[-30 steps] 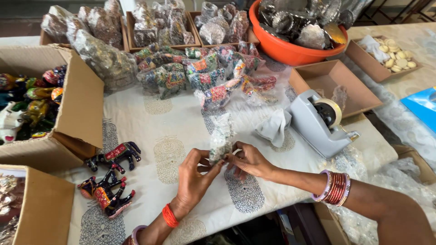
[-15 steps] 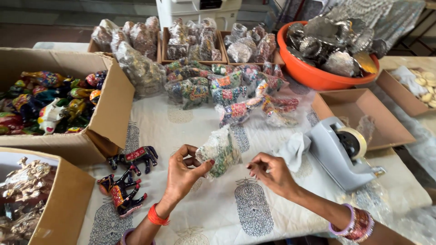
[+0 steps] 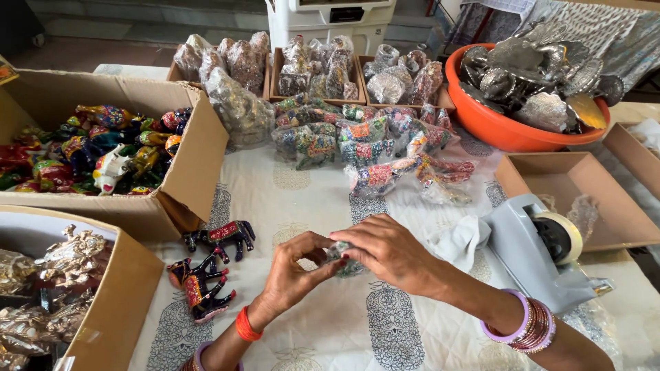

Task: Cleaning and bubble-wrapping small decorative animal figurines.

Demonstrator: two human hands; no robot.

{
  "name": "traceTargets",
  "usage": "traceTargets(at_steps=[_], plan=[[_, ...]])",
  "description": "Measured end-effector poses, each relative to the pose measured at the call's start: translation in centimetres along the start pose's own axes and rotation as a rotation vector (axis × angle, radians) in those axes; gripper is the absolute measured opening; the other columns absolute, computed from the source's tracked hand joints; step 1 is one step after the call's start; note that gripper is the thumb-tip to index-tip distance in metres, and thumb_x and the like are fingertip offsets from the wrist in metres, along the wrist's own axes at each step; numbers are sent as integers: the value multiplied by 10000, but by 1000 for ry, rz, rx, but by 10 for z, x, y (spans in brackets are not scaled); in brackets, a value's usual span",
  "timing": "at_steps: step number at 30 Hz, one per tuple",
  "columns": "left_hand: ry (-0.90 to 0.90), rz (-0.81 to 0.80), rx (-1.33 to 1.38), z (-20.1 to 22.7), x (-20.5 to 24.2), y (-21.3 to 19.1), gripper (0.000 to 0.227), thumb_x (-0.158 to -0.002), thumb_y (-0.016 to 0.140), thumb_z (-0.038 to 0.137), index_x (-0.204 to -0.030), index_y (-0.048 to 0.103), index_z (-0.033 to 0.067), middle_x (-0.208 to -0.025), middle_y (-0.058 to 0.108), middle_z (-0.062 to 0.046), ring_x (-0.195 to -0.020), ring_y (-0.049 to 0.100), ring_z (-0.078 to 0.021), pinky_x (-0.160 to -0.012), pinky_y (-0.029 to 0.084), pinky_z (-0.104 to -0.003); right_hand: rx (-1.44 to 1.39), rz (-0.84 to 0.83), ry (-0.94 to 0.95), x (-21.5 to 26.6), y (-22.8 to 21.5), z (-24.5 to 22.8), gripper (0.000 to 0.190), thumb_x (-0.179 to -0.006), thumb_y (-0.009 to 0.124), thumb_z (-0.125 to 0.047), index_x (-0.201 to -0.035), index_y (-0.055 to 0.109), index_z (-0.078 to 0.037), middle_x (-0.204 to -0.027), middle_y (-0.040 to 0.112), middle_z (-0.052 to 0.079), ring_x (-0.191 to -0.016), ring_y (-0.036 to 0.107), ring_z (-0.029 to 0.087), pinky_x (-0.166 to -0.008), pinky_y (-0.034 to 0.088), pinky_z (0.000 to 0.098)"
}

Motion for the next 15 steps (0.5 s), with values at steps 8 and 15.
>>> traceTargets(at_steps=[8,15], plan=[[3,85,127,6,-5,-2,747,-725,906,304,-1339,564,52,-1340,628,-101,-1199,624,-208,-997,528,-386,-120,136,175,9,-23,17,272,-870,764,-116,-1136,721,-82,-1021,774,61,-933,727,208,-860,549,363],[-181,-18,201,-30,-2,13,601,-760,882,317,-1247,672,33,-1199,747,-99,-1177,676,-225,-1076,514,-388,-735,299,432,40,7,64,222,-925,719,-50,-1140,694,1,-1055,754,59,-975,694,97,-900,564,265]])
Point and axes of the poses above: each hand's wrist, its own x-axis away from the middle knuckle, its own y-axis out of the palm, z = x × y, the point moved 6 cm from there along -x, towards the middle knuckle
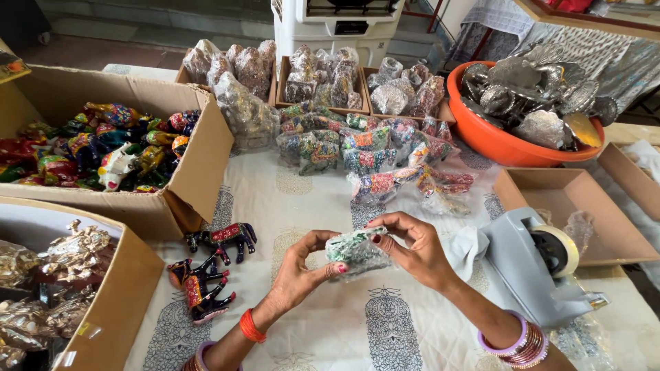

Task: Cleaning and bubble-wrapping small decorative animal figurines.

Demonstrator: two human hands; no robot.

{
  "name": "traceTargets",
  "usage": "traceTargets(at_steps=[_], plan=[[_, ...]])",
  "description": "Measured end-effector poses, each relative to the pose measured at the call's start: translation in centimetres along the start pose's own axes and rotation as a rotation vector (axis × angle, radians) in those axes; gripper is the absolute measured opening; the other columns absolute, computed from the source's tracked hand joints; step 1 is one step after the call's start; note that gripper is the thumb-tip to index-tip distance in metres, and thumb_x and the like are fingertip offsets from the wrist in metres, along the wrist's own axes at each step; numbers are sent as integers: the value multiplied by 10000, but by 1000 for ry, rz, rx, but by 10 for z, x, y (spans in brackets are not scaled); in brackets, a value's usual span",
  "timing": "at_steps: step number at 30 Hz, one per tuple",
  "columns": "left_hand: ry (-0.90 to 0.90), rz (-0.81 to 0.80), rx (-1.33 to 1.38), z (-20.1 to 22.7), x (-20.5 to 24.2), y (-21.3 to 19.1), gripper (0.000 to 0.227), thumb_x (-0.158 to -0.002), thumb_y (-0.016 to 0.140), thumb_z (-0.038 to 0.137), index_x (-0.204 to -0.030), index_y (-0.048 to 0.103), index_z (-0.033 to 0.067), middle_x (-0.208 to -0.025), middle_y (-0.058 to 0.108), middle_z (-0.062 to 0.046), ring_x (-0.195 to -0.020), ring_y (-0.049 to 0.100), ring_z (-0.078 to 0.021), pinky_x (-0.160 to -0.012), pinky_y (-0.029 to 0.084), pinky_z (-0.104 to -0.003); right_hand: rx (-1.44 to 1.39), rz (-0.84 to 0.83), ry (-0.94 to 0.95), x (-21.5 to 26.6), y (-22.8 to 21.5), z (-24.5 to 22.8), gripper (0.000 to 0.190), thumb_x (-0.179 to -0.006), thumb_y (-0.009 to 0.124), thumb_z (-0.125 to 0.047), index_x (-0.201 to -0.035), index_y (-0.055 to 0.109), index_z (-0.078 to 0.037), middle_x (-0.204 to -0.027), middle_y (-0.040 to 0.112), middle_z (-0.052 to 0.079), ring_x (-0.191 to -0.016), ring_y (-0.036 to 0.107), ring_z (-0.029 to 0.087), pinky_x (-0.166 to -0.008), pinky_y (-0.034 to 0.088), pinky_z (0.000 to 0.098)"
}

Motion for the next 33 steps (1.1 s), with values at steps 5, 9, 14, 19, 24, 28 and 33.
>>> traceTargets(at_steps=[5,9,14,19,24,28,33], plan=[[109,81,-139,38,8,-6,564,-772,874,291,-1246,701,38,-1158,775,-89,-1132,714,-216,-1002,543,-378,-201,9,25,7,2,26,232,-934,710,-3,-1155,659,41,-1112,725,86,-1009,656,117,-923,544,278],[155,51,-336,59,13,-4,594,-771,875,304,-1288,693,76,-1135,771,-94,-1026,744,-238,-899,586,-382,-203,-76,-61,13,0,15,289,-935,699,18,-1204,595,35,-1199,680,114,-1165,635,160,-1050,506,321],[471,53,-499,68,22,6,635,-786,878,285,-1315,625,40,-1248,729,-127,-1177,658,-319,-975,554,-434,-84,-145,-135,21,0,-18,460,-874,703,-49,-1304,553,14,-1329,616,142,-1336,542,228,-1173,364,405],[551,84,-595,72,23,7,629,-782,889,273,-1307,625,47,-1272,720,-123,-1188,637,-339,-1028,508,-476,200,-187,-362,28,10,-41,509,-866,720,-186,-1329,575,-34,-1368,616,144,-1375,538,275,-1232,302,490],[510,89,-650,67,23,10,803,-725,903,247,-1399,526,27,-1237,714,-156,-1155,599,-401,-1005,484,-484,387,-98,-442,29,21,-31,474,-873,810,-252,-1285,660,-71,-1315,671,91,-1320,573,270,-1214,352,509],[612,87,-696,69,26,12,822,-760,900,252,-1418,473,7,-1261,696,-174,-1125,627,-345,-1053,457,-509,359,-72,-412,24,19,-25,397,-870,817,-197,-1234,699,-88,-1238,709,58,-1244,627,248,-1198,394,497],[665,45,-750,80,27,15,774,-808,878,290,-1412,487,4,-1218,723,-113,-1050,686,-240,-1068,418,-520,186,-108,-267,23,16,-2,187,-880,803,-131,-1059,779,-81,-1085,756,43,-1132,697,217,-1122,485,435]])
Point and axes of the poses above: each hand's wrist, its own x-axis away from the middle knuckle, its own y-axis out of the palm, z = x × y, the point moved 6 cm from there along -x, towards the middle knuckle
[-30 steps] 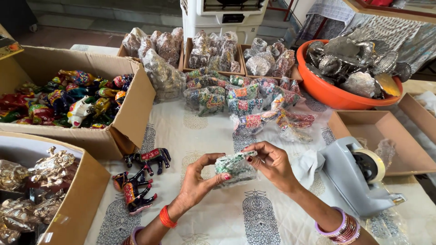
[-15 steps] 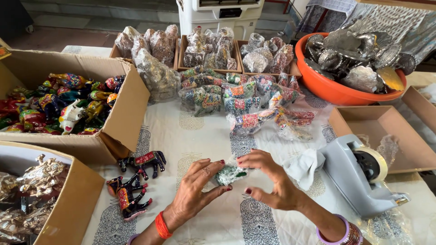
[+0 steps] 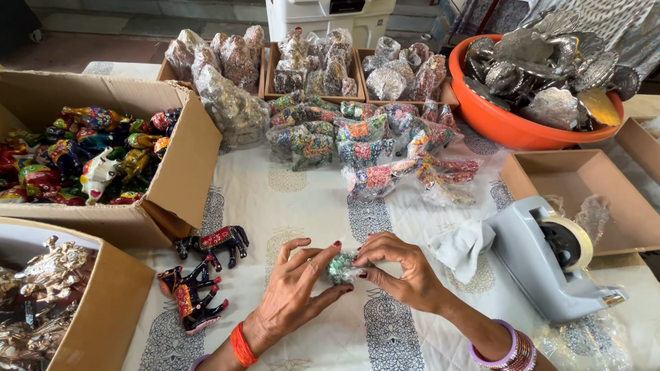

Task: Cleaning and bubble-wrapping small decorative animal figurines.

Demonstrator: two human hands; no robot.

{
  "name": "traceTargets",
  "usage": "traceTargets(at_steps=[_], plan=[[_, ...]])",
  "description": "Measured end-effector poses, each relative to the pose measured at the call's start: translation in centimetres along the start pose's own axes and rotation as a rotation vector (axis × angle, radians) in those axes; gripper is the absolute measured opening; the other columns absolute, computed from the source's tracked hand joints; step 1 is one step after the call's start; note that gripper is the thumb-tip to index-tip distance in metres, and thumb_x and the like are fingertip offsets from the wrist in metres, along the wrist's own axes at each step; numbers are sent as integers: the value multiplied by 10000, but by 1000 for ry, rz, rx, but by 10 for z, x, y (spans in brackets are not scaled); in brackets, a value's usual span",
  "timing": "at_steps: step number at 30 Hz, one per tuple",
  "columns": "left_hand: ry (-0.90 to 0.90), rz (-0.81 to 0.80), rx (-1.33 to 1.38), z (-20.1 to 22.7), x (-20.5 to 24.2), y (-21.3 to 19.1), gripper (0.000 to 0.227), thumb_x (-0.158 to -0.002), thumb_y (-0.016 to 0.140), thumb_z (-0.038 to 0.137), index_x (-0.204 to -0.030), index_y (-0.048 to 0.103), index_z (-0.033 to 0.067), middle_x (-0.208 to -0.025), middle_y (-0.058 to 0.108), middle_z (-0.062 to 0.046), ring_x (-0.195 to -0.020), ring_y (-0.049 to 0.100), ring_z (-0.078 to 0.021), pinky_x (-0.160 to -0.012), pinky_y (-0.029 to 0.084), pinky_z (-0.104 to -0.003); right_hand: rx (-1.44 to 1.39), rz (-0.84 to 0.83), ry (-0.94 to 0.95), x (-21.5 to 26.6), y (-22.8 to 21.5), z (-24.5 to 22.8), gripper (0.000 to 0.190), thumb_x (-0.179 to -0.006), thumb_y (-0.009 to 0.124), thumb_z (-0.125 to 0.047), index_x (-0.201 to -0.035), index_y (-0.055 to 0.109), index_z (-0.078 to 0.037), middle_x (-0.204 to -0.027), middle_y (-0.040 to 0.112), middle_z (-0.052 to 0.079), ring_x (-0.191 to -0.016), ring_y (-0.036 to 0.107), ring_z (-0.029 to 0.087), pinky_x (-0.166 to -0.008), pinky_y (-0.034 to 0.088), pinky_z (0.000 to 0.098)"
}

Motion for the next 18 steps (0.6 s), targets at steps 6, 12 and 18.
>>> traceTargets(at_steps=[6,12,18], plan=[[-84,-45,176,5,-8,-8,594,-821,859,375,-1278,643,63,-1162,784,-110,-928,688,-233,-999,450,-451,-287,-16,282,12,4,25,137,-879,786,-87,-1004,782,-31,-1017,739,41,-981,668,121,-877,528,302],[-431,-223,293,-13,-5,11,520,-798,788,374,-1191,711,43,-967,763,-121,-885,692,-292,-860,509,-418,-389,8,465,16,14,40,151,-881,777,-91,-1012,779,-15,-950,745,29,-899,649,99,-819,524,280],[-484,-104,512,-14,-9,14,412,-905,741,312,-1150,706,-18,-1030,767,-166,-960,748,-242,-842,563,-381,-216,42,289,11,10,35,153,-917,756,-111,-1048,773,-32,-1013,748,15,-973,691,112,-891,553,288]])
Point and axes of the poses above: each hand's wrist, its own x-axis away from the middle knuckle, its own y-axis out of the palm, z = x × y, the point moved 6 cm from there along -x, towards the middle knuckle
